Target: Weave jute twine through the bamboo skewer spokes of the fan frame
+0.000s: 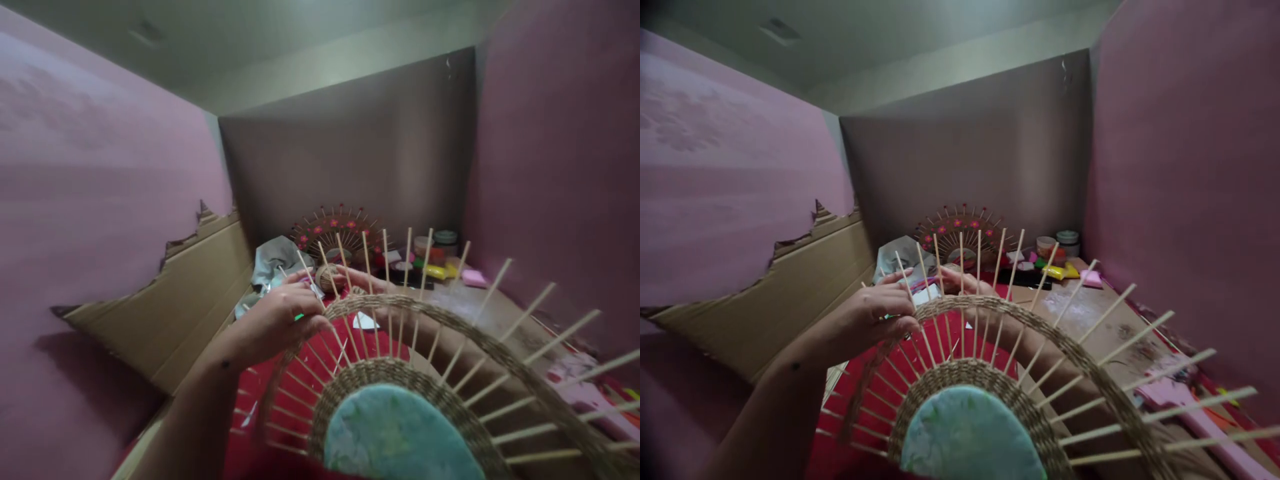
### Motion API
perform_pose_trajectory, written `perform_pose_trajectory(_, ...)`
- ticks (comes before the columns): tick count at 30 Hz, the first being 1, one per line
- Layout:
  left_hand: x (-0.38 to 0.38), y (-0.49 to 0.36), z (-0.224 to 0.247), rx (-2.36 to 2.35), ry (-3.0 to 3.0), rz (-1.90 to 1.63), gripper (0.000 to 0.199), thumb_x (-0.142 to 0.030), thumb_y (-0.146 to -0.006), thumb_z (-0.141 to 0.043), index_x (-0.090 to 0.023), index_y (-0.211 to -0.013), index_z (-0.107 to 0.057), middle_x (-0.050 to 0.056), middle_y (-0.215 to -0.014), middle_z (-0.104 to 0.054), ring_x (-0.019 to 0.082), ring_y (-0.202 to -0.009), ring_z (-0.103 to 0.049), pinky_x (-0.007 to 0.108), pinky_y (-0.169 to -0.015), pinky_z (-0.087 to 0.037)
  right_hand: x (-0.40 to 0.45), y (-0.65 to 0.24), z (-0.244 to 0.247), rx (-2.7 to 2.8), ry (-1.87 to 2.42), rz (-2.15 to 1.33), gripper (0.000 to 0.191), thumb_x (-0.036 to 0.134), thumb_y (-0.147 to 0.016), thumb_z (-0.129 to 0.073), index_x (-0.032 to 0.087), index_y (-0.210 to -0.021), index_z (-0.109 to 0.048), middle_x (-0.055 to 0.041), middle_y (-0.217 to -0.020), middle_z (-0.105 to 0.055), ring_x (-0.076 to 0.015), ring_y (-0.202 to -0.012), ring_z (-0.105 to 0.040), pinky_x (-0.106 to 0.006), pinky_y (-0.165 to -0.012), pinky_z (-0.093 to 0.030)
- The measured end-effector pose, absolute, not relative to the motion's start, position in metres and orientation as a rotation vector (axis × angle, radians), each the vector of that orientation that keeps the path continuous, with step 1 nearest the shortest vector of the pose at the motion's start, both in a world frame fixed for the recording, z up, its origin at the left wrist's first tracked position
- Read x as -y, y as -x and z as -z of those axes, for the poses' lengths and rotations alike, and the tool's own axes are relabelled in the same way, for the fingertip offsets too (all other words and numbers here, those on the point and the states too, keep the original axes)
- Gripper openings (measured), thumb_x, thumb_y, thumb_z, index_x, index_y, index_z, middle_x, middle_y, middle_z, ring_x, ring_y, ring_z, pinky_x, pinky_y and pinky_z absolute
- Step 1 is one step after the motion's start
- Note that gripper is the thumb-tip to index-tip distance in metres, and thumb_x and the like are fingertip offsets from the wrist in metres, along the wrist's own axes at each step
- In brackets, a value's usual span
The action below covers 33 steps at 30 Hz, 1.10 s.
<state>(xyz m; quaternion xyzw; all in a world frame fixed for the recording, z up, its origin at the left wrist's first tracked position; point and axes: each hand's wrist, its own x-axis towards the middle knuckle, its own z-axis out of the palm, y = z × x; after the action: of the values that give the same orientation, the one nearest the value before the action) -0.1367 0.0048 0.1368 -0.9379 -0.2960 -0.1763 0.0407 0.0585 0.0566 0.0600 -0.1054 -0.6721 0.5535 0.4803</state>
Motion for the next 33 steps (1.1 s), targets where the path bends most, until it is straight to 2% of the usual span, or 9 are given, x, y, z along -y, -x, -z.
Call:
perform_pose_trajectory(3, -0.014, 0.141, -0.146, 0.882, 2.83, 0.515, 0.022, -0.025, -0.086, -0.052, -0.016, -0.067, -0.059, -0.003, -0.066, -0.059, 0.009, -0.068, -0.057, 0.042, -0.106, -0.024, -0.065, -0.052, -0.068, 1.718, 0.34, -1.336, 0.028, 0.032, -0.072, -0.066, 0.019, -0.096, -0.068, -0.0021, -0.075, -0.066, -0.014, -0.068, -0.058, -0.026, -0.064, -0.046)
perform_pose_trajectory(5, -0.024, 0.147, -0.149, 0.901, 2.776, 0.498, 0.023, -0.025, -0.086, -0.052, -0.016, -0.067, -0.061, -0.003, -0.064, -0.058, 0.01, -0.066, -0.057, 0.044, -0.106, -0.023, -0.07, -0.051, -0.073, 1.695, 0.393, -1.336, 0.023, 0.032, -0.071, -0.066, 0.016, -0.089, -0.069, 0.0005, -0.063, -0.06, -0.008, -0.051, -0.047, -0.02, -0.049, -0.039)
perform_pose_trajectory(8, -0.042, 0.159, -0.146, 0.9, 2.727, 0.523, 0.021, -0.027, -0.084, -0.054, -0.017, -0.068, -0.064, -0.003, -0.065, -0.06, 0.01, -0.067, -0.057, 0.048, -0.106, -0.02, -0.075, -0.049, -0.079, 1.587, 0.465, -1.374, 0.027, 0.036, -0.068, -0.069, 0.013, -0.082, -0.068, 0.0025, -0.054, -0.051, -0.0046, -0.043, -0.035, -0.018, -0.04, -0.026)
perform_pose_trajectory(12, -0.063, 0.168, -0.128, 0.925, 2.721, 0.506, 0.017, -0.027, -0.083, -0.057, -0.02, -0.071, -0.066, -0.003, -0.067, -0.063, 0.011, -0.069, -0.058, 0.05, -0.107, -0.017, -0.082, -0.042, -0.071, 1.528, 0.597, -1.467, 0.033, 0.04, -0.059, -0.074, 0.013, -0.076, -0.068, 0.0043, -0.046, -0.046, -0.0044, -0.038, -0.031, -0.019, -0.036, -0.02)
perform_pose_trajectory(17, -0.072, 0.161, -0.105, 1.007, 2.743, 0.392, 0.014, -0.024, -0.08, -0.06, -0.018, -0.068, -0.066, -0.002, -0.065, -0.063, 0.012, -0.069, -0.059, 0.049, -0.107, -0.017, -0.093, -0.042, -0.038, 1.561, 0.704, -1.494, 0.035, 0.04, -0.057, -0.076, 0.014, -0.079, -0.071, 0.0028, -0.051, -0.054, -0.0042, -0.038, -0.032, -0.019, -0.036, -0.019)
perform_pose_trajectory(22, -0.067, 0.157, -0.099, 1.028, 2.713, 0.469, 0.014, -0.026, -0.082, -0.058, -0.018, -0.072, -0.064, -0.002, -0.069, -0.063, 0.012, -0.072, -0.059, 0.047, -0.107, -0.02, -0.096, -0.047, -0.03, 1.525, 0.758, -1.56, 0.037, 0.045, -0.057, -0.073, 0.013, -0.076, -0.068, 0.0078, -0.037, -0.038, -0.0045, -0.033, -0.026, -0.02, -0.034, -0.017)
perform_pose_trajectory(25, -0.059, 0.161, -0.1, 1.021, 2.642, 0.564, 0.013, -0.029, -0.081, -0.059, -0.019, -0.075, -0.063, 0.0, -0.077, -0.063, 0.015, -0.083, -0.057, 0.049, -0.105, -0.022, -0.092, -0.047, -0.038, 1.538, 0.754, -1.612, 0.043, 0.047, -0.052, -0.075, 0.012, -0.076, -0.068, 0.008, -0.037, -0.038, -0.0047, -0.032, -0.028, -0.02, -0.033, -0.019)
perform_pose_trajectory(29, -0.047, 0.168, -0.1, 1.079, 2.437, 0.749, 0.02, -0.034, -0.076, -0.064, -0.016, -0.083, -0.061, 0.007, -0.091, -0.061, 0.023, -0.099, -0.049, 0.047, -0.094, -0.033, -0.085, -0.045, -0.045, 1.524, 0.773, -1.616, 0.046, 0.048, -0.047, -0.077, 0.012, -0.074, -0.066, 0.0066, -0.039, -0.042, -0.0045, -0.034, -0.031, -0.019, -0.034, -0.02)
perform_pose_trajectory(33, -0.036, 0.165, -0.096, 1.205, 2.519, 0.956, 0.026, -0.026, -0.08, -0.06, -0.014, -0.102, -0.057, 0.004, -0.08, -0.06, 0.015, -0.076, -0.053, 0.029, -0.07, -0.043, -0.078, -0.044, -0.052, 1.531, 0.78, -1.615, 0.051, 0.052, -0.043, -0.077, 0.012, -0.073, -0.066, 0.0081, -0.036, -0.038, -0.004, -0.033, -0.028, -0.02, -0.034, -0.018)
